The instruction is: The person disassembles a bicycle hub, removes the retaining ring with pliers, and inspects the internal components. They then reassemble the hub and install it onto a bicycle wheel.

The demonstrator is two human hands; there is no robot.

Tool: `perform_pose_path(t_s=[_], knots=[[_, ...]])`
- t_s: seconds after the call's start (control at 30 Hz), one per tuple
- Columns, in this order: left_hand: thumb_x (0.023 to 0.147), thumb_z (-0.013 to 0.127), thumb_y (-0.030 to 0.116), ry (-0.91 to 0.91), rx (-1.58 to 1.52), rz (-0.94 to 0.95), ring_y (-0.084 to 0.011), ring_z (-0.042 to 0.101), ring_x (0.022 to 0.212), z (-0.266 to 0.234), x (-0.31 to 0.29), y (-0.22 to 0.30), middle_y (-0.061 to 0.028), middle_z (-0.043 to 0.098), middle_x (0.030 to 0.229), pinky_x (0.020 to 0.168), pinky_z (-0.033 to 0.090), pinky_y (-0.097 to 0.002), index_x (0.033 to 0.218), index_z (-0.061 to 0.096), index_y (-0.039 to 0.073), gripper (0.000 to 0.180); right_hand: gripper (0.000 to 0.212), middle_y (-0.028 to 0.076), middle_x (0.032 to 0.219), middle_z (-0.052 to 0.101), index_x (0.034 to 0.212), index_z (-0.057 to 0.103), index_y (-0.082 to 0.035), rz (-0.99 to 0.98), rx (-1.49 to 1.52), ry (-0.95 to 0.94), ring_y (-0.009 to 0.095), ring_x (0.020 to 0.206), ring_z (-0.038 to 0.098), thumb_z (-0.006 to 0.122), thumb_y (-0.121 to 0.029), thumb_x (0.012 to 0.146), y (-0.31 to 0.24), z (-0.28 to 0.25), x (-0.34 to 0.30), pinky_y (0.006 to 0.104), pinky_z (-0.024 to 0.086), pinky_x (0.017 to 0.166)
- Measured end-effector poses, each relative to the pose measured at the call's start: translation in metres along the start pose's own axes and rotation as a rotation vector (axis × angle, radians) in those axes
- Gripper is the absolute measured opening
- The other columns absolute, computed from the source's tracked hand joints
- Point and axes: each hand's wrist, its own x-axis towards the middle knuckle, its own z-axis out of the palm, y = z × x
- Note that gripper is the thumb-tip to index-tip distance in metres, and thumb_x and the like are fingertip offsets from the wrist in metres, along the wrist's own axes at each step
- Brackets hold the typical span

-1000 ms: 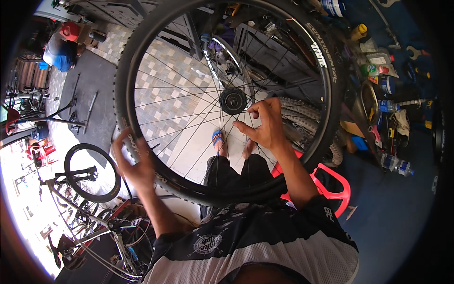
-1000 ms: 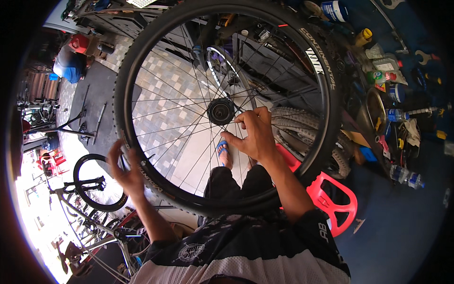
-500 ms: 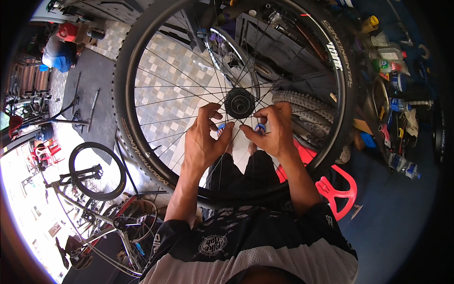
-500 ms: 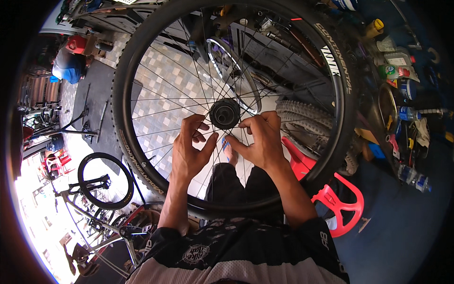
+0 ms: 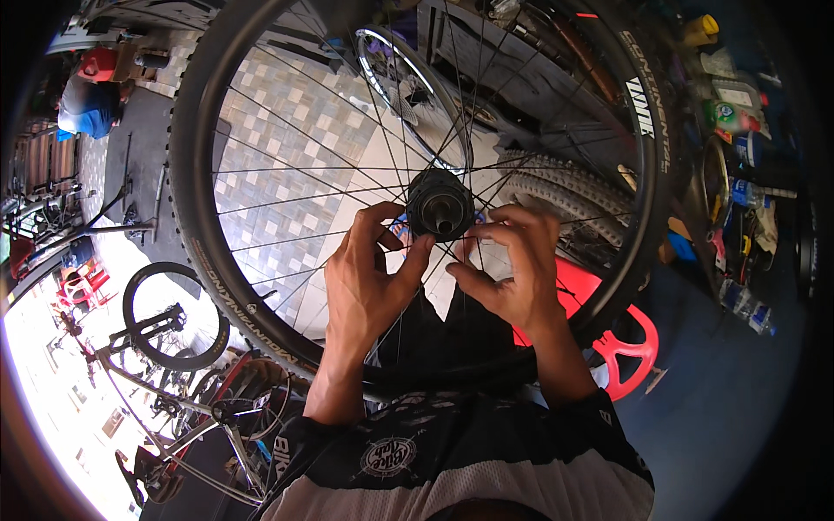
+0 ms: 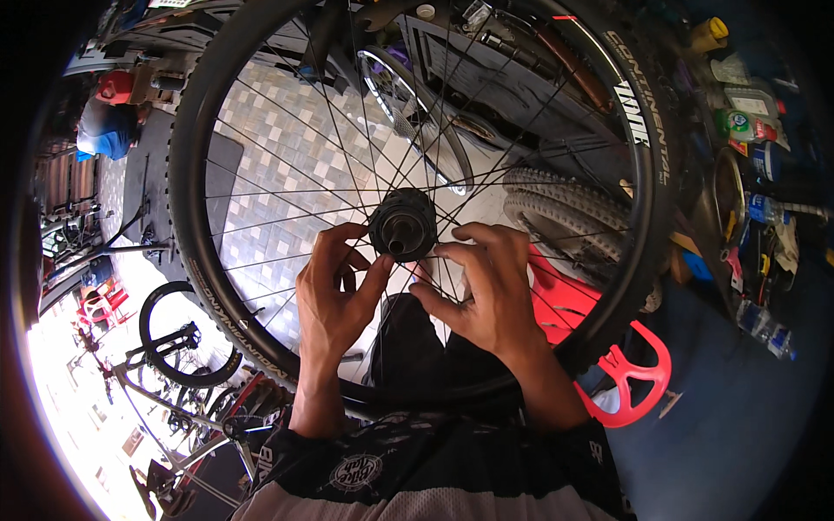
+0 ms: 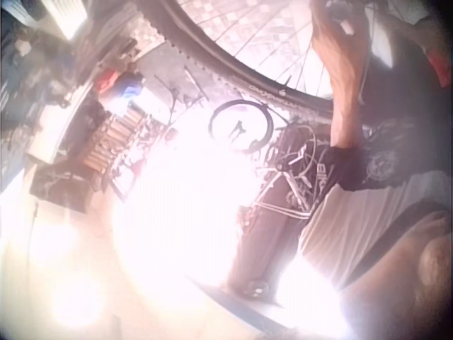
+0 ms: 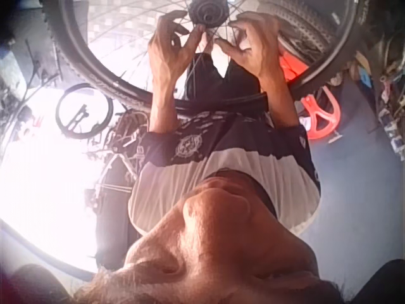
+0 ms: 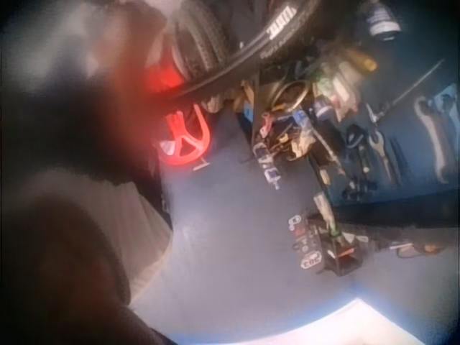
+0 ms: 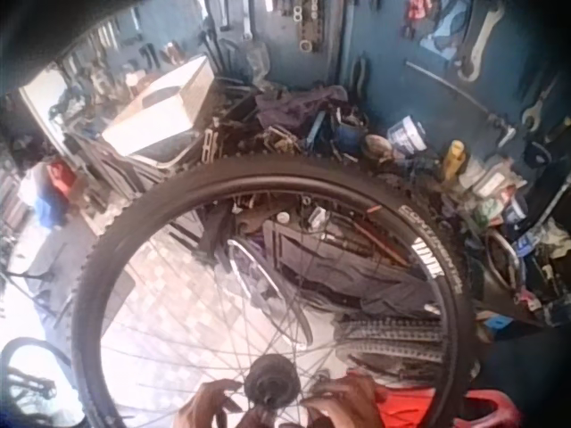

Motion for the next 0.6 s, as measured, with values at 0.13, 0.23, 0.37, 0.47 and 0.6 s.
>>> perform_pose_path(t_s=[0.13, 0.23, 0.37, 0.47, 0.6], knots=[[0.087, 0.088, 0.025, -0.006, 0.025, -0.015, -0.0185, 0.062, 0.053, -0.002, 0.003, 0.001, -0.0085, 0.070, 0.077, 0.052, 0.048, -0.0339, 0.122, 0.067, 0.010, 0.044, 0.059, 0.009, 0.122, 0.057, 0.127, 0.070, -0.014, -0.002, -0.072, -0.014, 0.030, 0.111, 0.052, 0.092, -0.040, 0.078, -0.018, -0.010, 0.013, 0.0444, 0.041, 0.096], [0.087, 0.088, 0.024, -0.006, 0.027, -0.031, -0.0220, 0.067, 0.056, 0.000, 0.004, 0.002, -0.0095, 0.071, 0.078, 0.053, 0.051, -0.0345, 0.122, 0.066, 0.010, 0.043, 0.063, 0.009, 0.119, 0.056, 0.132, 0.068, -0.013, -0.013, -0.132, -0.053, 0.030, 0.110, 0.050, 0.090, -0.042, 0.080, -0.030, -0.012, 0.021, 0.0442, 0.041, 0.094], [0.088, 0.087, 0.023, -0.021, 0.026, -0.061, -0.0243, 0.071, 0.062, 0.000, 0.004, 0.002, -0.0098, 0.072, 0.080, 0.056, 0.054, -0.0365, 0.120, 0.066, 0.009, 0.041, 0.066, 0.008, 0.112, 0.056, 0.134, 0.067, -0.011, 0.047, -0.183, -0.141, 0.029, 0.103, 0.050, 0.089, -0.041, 0.080, -0.040, -0.011, 0.028, 0.0440, 0.041, 0.089], [0.089, 0.087, 0.022, -0.021, 0.014, -0.045, -0.0250, 0.072, 0.065, 0.001, 0.004, 0.001, -0.0095, 0.072, 0.082, 0.059, 0.056, -0.0374, 0.119, 0.066, 0.008, 0.039, 0.066, 0.007, 0.106, 0.056, 0.134, 0.066, -0.009, 0.045, -0.182, -0.181, 0.028, 0.098, 0.050, 0.088, -0.040, 0.080, -0.042, -0.011, 0.034, 0.0443, 0.041, 0.086], [0.088, 0.086, 0.016, 0.021, -0.024, 0.006, -0.0134, 0.054, 0.058, 0.004, 0.004, -0.004, -0.0048, 0.067, 0.075, 0.053, 0.041, -0.0302, 0.119, 0.066, 0.007, 0.038, 0.062, 0.008, 0.098, 0.058, 0.132, 0.066, -0.006, 0.057, -0.178, -0.240, 0.029, 0.093, 0.052, 0.086, -0.037, 0.082, -0.045, -0.014, 0.042, 0.0440, 0.042, 0.083]])
